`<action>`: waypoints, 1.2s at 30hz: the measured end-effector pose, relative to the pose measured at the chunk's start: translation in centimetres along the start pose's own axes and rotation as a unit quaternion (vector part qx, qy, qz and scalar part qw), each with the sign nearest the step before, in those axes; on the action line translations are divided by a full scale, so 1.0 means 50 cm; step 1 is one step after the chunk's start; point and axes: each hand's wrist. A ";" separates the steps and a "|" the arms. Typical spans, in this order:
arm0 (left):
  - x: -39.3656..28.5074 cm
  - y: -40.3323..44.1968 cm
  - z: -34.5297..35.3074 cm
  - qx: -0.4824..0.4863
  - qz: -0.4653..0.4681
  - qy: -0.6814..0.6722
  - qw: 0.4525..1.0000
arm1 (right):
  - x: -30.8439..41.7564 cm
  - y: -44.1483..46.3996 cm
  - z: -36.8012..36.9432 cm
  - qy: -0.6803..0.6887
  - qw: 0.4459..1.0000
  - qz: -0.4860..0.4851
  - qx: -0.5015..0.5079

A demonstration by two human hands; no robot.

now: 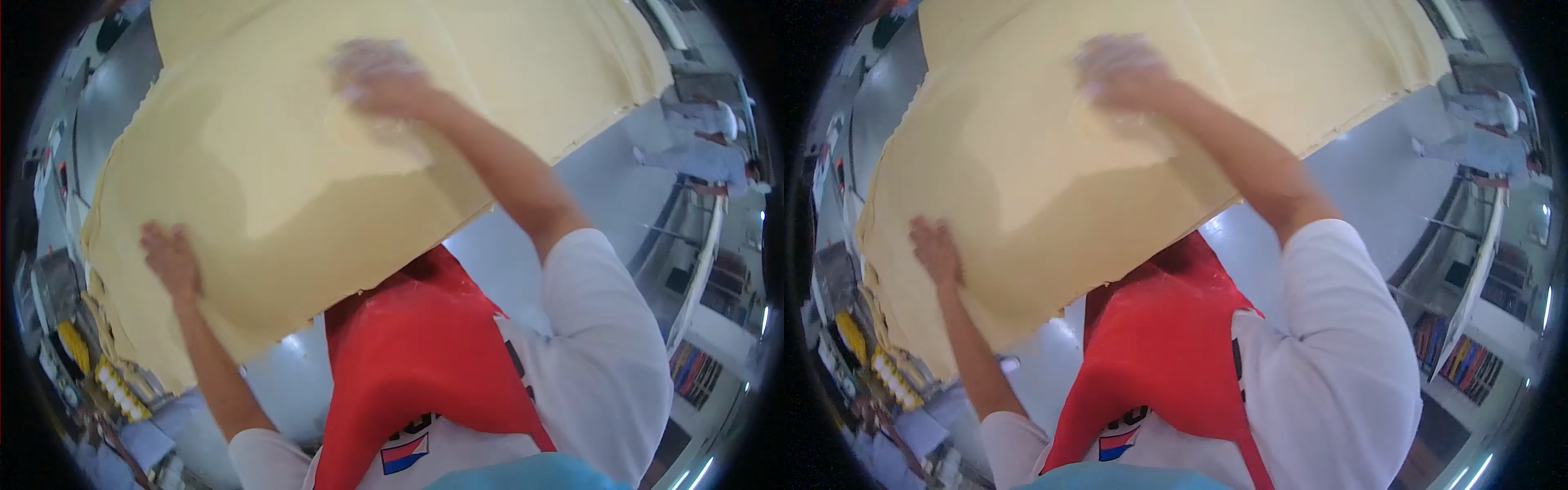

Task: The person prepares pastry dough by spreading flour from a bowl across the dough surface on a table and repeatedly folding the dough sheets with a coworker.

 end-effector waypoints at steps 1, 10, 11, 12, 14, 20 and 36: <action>-0.076 -0.035 -0.003 0.008 0.014 0.000 1.000 | -0.098 -0.033 0.009 0.045 0.998 0.037 -0.013; -0.835 -0.211 -0.047 0.116 0.311 -0.184 0.925 | -0.435 -0.408 -0.084 -0.115 0.930 0.327 0.125; -0.876 -0.221 -0.035 0.104 0.316 -0.191 0.923 | -0.433 -0.439 -0.090 -0.113 0.921 0.351 0.122; -0.892 -0.216 -0.035 0.102 0.297 -0.160 0.936 | -0.426 -0.463 -0.099 -0.107 0.919 0.362 0.117; -0.890 -0.217 -0.032 0.105 0.307 -0.148 0.934 | -0.402 -0.486 -0.092 -0.087 0.914 0.381 0.112; -0.909 -0.232 -0.026 0.098 0.275 -0.121 0.949 | -0.416 -0.492 -0.119 -0.014 0.917 0.367 0.155; -1.004 -0.358 0.099 0.021 -0.048 0.015 0.998 | -0.735 -0.875 -0.191 0.072 0.986 0.153 0.006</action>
Point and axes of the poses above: each hand's wrist, its own y-axis towards the middle knuckle, its own z-axis out of the palm, x = y × z, and after that the axes turned 13 degrees about -y, right-handed
